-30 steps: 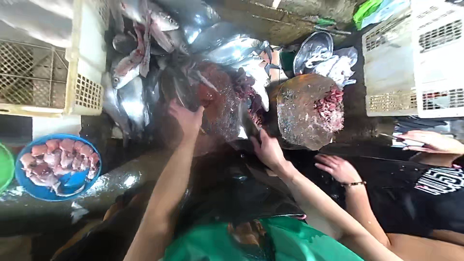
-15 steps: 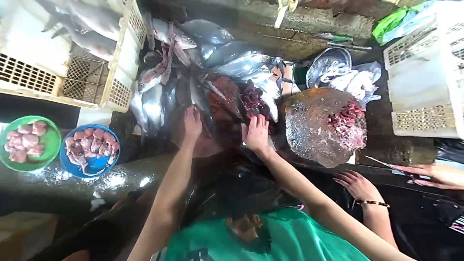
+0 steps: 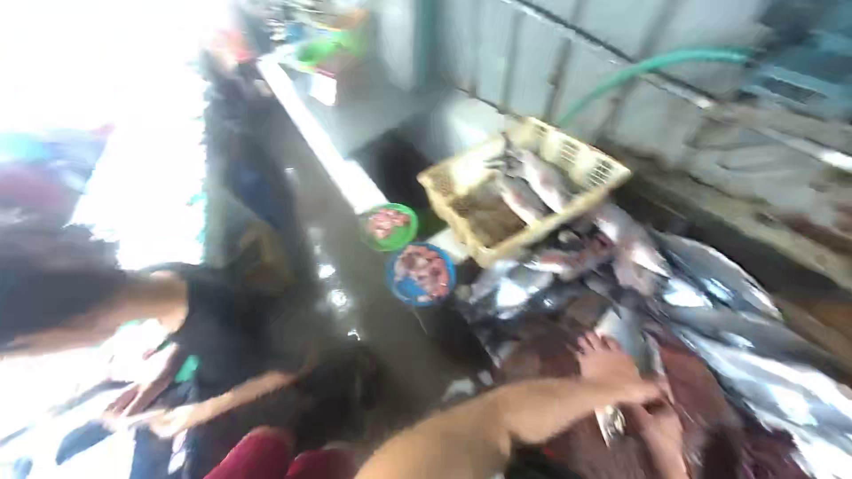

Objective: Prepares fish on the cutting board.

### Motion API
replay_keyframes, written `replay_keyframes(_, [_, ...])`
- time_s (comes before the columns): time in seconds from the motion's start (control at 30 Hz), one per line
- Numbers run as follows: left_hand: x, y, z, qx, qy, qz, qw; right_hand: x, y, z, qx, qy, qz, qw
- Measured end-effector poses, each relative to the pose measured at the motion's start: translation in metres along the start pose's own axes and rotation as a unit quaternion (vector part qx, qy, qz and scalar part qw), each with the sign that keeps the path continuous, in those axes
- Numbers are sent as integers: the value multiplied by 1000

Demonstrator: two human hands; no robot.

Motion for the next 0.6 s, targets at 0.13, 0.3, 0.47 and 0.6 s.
replay_keyframes(0.13, [-19, 0, -28, 12, 54, -12, 998, -27, 6, 23, -55, -46, -77, 994])
replay_keyframes(0.3, [-44, -9, -50, -75, 18, 89, 993, -39, 6, 37, -55, -116, 70, 989])
replay_keyframes(0.47, [-30, 13, -169, 47, 102, 256, 960, -1, -27, 35, -66, -26, 121, 990])
replay_keyframes(0.6, [-26, -64, -298, 275, 178, 237, 915, 2, -25, 36, -42, 13, 143, 989])
Point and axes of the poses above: each hand's wrist, its own y-axis away from the middle knuckle, its own z-axis out of the palm, x = y × z, the point moved 3 cm from there along -y, towards the middle knuckle, and after that the axes turned 4 degrees about -x, right-handed, at the moved point
